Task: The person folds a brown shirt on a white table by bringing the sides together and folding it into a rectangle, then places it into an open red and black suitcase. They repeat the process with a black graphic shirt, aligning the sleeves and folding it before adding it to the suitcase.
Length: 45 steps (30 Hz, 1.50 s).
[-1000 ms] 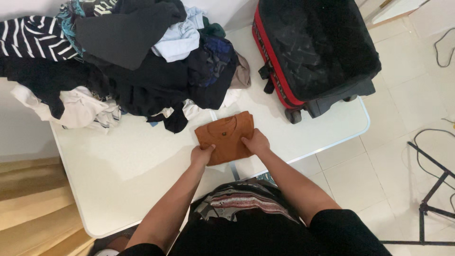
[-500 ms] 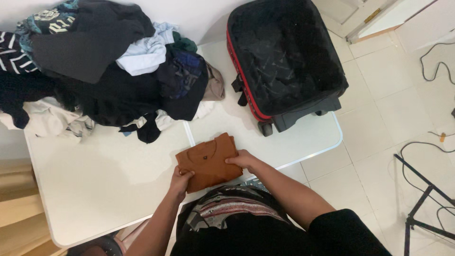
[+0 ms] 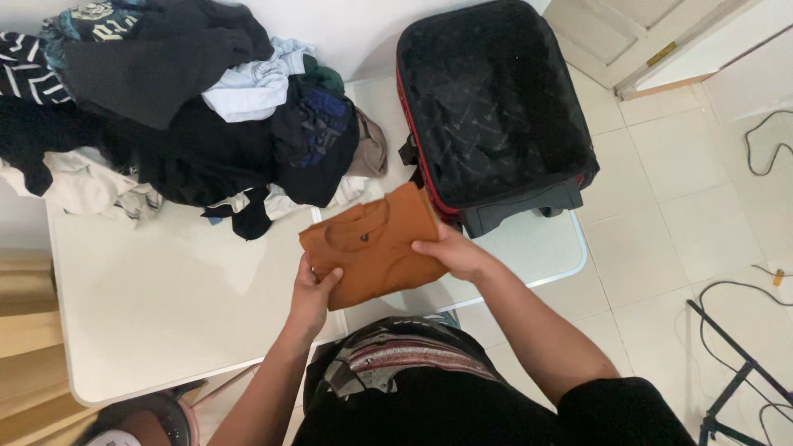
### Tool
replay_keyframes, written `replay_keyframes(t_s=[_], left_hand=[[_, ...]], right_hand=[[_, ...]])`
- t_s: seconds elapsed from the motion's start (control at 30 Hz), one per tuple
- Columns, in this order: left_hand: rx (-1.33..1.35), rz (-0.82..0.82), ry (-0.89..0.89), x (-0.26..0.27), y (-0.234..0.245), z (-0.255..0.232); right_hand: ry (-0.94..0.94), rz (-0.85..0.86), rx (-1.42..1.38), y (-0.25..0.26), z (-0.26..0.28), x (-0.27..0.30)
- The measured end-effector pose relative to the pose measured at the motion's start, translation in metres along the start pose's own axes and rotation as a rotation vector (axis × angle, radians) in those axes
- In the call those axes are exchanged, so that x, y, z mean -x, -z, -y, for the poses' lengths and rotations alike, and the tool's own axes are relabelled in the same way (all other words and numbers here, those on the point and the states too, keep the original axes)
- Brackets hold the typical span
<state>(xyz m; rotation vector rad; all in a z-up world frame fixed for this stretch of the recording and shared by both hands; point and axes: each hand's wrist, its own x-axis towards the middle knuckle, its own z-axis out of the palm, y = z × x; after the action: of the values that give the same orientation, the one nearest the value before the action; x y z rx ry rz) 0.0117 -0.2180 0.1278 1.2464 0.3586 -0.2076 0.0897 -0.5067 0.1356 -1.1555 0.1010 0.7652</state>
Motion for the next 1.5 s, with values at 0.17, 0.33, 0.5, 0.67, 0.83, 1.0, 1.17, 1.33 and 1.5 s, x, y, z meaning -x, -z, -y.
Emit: replay_keyframes(t_s=[0.17, 0.33, 0.5, 0.67, 0.83, 1.0, 1.17, 1.33, 1.5], left_hand=[[0.014, 0.025, -0.069, -0.032, -0.067, -0.026], [0.033, 0.123, -0.102, -0.076, -0.134, -0.02], [-0.021, 0.162, -0.097, -0.144, -0.195, -0.014], [0.02, 0.151, 0.016, -0.199, -0.232, -0.007], [-0.167, 0.005, 0.129, -0.222, -0.261, -0.002], [-0.29, -0.055, 0.058, -0.249, -0.275, -0.026], [-0.437, -0.074, -0.22, -0.274, -0.269, -0.068], [-0.824, -0.088, -0.721, -0.212, -0.193, -0.063], [-1.115, -0.08, -0.365, -0.138, -0.084, -0.001]], right_hand=[[0.122, -0.105, 0.027, 0.033, 0.074, 0.02], [0.059, -0.291, 0.053, 0.08, 0.121, 0.031], [0.088, -0.422, 0.123, 0.135, 0.157, 0.024], [0.146, -0.502, 0.141, 0.196, 0.167, -0.012], [0.173, -0.518, 0.157, 0.237, 0.151, -0.048], [0.19, -0.531, 0.12, 0.247, 0.168, -0.07], [0.299, -0.511, 0.204, 0.279, 0.194, -0.141], [0.079, -0.87, 1.195, 0.277, 0.144, -0.175], [0.265, -0.645, 1.659, 0.22, 0.121, -0.201]])
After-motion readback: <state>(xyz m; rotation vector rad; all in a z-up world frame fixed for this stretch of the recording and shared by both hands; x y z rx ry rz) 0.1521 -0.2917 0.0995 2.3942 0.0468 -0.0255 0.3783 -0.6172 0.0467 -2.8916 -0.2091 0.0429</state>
